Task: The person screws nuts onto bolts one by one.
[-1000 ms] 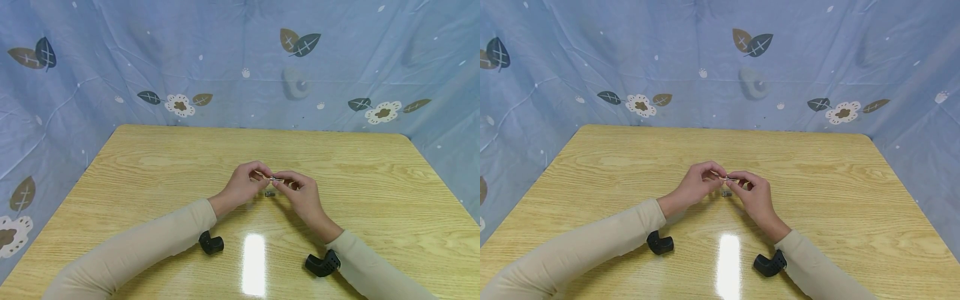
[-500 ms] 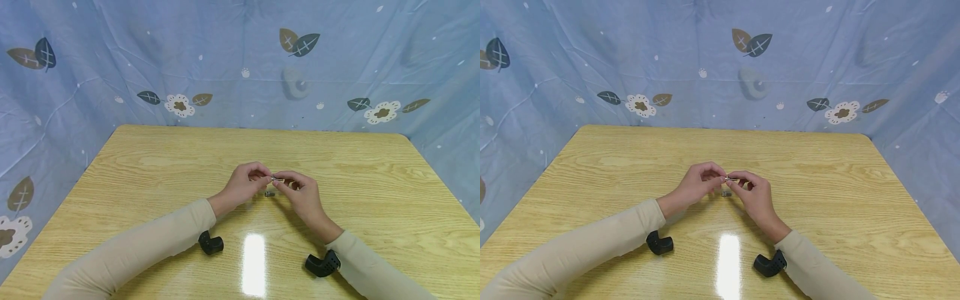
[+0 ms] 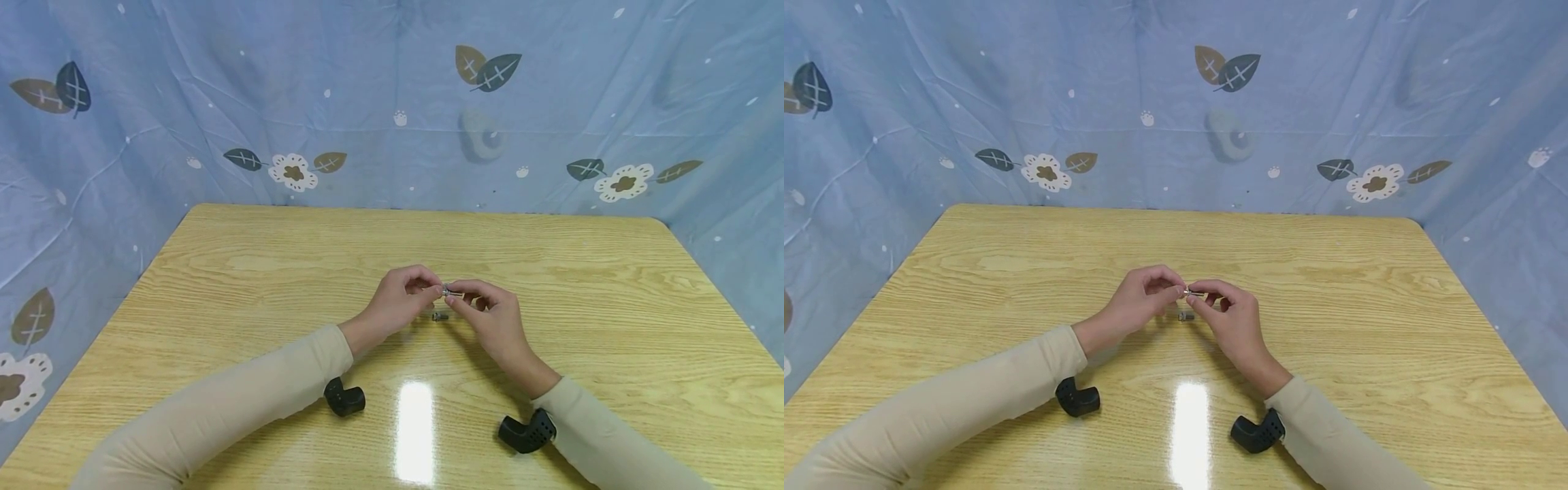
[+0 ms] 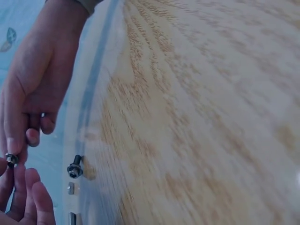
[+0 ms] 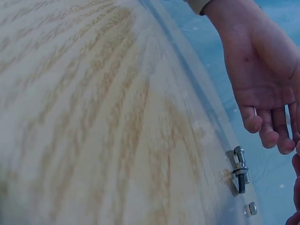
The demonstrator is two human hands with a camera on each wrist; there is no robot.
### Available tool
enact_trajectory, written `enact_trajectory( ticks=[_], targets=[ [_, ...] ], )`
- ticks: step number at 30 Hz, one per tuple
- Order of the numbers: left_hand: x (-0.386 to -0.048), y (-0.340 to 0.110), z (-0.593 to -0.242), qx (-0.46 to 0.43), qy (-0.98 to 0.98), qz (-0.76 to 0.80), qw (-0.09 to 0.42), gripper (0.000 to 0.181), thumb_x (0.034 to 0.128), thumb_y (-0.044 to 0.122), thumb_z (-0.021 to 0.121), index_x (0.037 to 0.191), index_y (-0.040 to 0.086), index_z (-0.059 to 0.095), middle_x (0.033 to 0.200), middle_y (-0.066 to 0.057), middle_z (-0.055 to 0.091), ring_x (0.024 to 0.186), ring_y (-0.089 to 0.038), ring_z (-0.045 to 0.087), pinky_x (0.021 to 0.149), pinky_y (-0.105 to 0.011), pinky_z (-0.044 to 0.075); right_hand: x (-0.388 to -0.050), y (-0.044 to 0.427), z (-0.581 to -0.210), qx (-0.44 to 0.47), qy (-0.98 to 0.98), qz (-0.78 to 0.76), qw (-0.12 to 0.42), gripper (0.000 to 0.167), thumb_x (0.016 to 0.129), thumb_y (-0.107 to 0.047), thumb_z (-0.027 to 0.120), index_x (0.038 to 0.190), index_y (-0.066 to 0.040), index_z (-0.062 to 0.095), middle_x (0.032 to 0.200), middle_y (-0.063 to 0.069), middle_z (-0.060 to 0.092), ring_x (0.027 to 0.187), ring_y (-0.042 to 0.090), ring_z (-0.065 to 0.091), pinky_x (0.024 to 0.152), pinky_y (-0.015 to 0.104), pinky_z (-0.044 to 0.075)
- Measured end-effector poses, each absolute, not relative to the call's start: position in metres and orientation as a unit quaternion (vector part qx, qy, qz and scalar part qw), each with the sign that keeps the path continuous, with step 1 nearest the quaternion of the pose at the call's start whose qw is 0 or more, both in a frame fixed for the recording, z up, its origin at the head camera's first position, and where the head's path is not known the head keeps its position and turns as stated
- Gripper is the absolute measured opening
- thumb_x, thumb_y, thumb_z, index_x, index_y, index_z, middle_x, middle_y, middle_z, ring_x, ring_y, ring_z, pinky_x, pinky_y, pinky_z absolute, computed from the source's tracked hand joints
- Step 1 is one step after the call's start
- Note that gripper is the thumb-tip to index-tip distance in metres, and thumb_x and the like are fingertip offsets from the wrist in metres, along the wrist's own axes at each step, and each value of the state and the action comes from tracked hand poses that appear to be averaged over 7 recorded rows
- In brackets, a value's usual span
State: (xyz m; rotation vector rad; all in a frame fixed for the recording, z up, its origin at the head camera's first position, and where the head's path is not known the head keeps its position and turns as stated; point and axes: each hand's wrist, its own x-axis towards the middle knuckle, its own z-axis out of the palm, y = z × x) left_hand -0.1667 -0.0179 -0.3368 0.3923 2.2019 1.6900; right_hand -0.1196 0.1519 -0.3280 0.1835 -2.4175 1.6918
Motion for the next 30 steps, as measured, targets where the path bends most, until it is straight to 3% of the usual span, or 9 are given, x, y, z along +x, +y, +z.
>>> enact_trajectory(
  ticks=[6,15,26,30],
  targets=[
    [-0.1673,-0.0187,-0.3372,0.141,0.770,0.598,0.175,0.007,0.0949,0.019,0.064,0.100,0.016,0.068,0.098,-0.003,0.067,0.091,-0.029,0.066,0.078,-0.038,0.057,-0.1195,0.1515,-0.3272,0.068,-0.817,0.564,0.095,0.013,0.087,-0.003,0.070,0.098,-0.001,0.074,0.093,0.017,0.072,0.069,0.008,0.051,0.057,0.022,0.039],
    [-0.1663,-0.0196,-0.3342,0.154,0.787,0.579,0.148,0.008,0.0908,0.013,0.068,0.096,0.020,0.069,0.105,0.003,0.066,0.089,-0.013,0.062,0.074,-0.030,0.053,-0.1202,0.1516,-0.3270,0.069,-0.815,0.568,0.090,0.014,0.087,-0.003,0.070,0.100,0.000,0.074,0.094,0.018,0.071,0.067,0.008,0.050,0.056,0.023,0.038],
    [-0.1670,-0.0180,-0.3327,0.124,0.764,0.604,0.188,0.010,0.0965,0.018,0.061,0.102,0.014,0.067,0.101,-0.008,0.066,0.091,-0.031,0.066,0.080,-0.039,0.057,-0.1199,0.1512,-0.3270,0.069,-0.813,0.569,0.097,0.012,0.087,-0.002,0.070,0.098,0.001,0.074,0.090,0.016,0.070,0.067,0.010,0.050,0.055,0.023,0.038],
    [-0.1671,-0.0178,-0.3331,0.127,0.762,0.606,0.188,0.011,0.0961,0.018,0.062,0.103,0.012,0.067,0.099,-0.008,0.067,0.090,-0.032,0.066,0.080,-0.038,0.057,-0.1202,0.1514,-0.3281,0.071,-0.812,0.570,0.099,0.012,0.087,-0.002,0.070,0.098,0.000,0.074,0.089,0.015,0.070,0.066,0.010,0.049,0.054,0.024,0.037]
  ],
)
